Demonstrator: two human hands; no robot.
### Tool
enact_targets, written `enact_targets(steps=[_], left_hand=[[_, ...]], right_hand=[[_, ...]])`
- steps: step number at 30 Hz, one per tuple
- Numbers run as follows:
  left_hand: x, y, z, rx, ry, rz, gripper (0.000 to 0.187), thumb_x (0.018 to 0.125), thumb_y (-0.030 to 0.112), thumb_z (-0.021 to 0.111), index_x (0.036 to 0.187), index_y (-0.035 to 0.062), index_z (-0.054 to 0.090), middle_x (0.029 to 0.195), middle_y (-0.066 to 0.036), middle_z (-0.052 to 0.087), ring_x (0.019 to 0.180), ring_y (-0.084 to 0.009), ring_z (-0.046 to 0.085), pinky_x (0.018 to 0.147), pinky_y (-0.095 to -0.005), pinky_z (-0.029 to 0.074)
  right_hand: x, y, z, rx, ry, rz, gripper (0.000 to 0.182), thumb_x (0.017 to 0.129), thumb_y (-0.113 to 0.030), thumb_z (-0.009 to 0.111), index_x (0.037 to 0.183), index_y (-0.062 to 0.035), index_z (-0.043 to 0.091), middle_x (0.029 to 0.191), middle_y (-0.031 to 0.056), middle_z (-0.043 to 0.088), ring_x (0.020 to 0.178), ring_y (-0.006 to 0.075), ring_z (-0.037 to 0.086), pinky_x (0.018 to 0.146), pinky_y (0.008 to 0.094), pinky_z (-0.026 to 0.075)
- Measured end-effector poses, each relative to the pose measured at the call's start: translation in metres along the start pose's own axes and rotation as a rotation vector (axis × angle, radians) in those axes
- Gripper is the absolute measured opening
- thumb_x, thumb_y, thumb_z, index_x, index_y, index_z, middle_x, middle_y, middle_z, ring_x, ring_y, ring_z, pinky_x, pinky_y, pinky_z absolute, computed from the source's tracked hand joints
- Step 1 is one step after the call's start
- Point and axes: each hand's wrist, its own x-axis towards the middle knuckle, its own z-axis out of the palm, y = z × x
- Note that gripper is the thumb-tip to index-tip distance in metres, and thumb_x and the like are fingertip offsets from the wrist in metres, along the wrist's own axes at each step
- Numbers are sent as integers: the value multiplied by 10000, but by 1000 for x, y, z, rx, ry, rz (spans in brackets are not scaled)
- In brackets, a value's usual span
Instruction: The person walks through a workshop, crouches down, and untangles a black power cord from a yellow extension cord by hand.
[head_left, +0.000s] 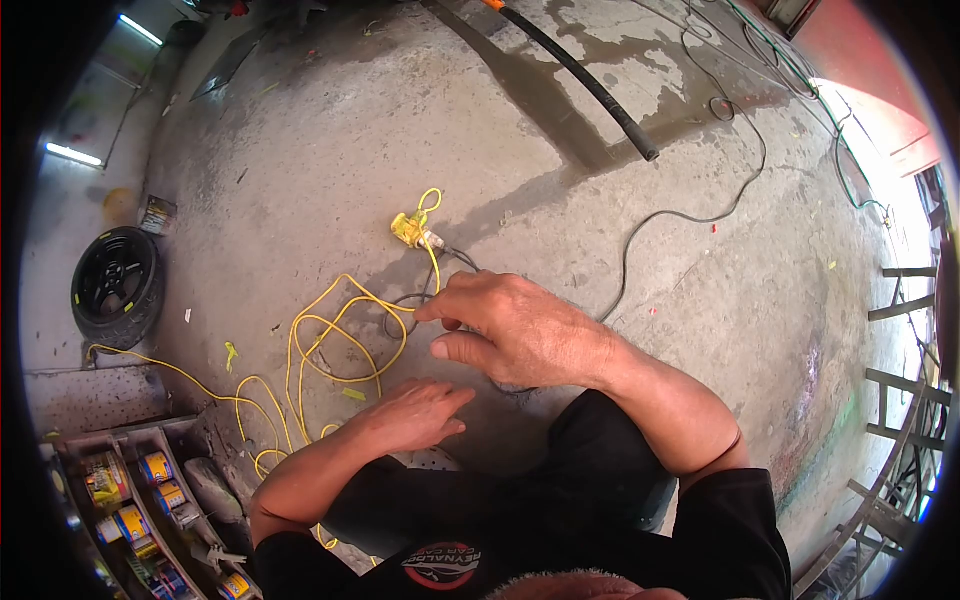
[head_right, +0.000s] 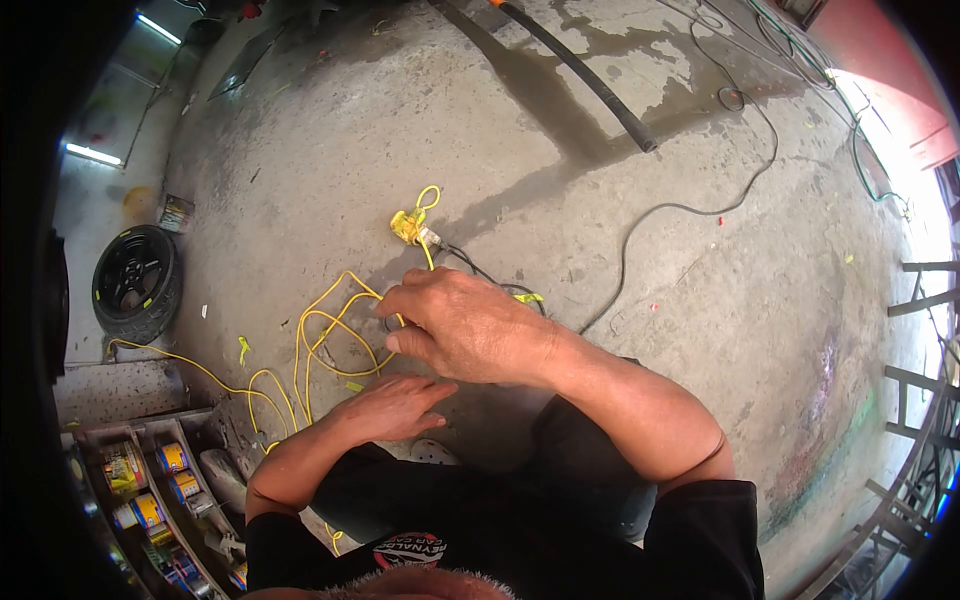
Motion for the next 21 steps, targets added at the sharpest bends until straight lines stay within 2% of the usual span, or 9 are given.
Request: enact_targets(steps=[21], left_hand=[[2, -3, 4, -12, 38, 27, 568, 991, 316, 762, 1453, 24, 608, 1117, -207, 727, 1079, -410, 721, 939, -548, 564]], right_hand=[[-1, 2, -2, -5, 15, -20, 348, 945, -151, 799, 1254, -3, 738, 1027, 184, 720, 969, 399, 719, 839, 510, 576]])
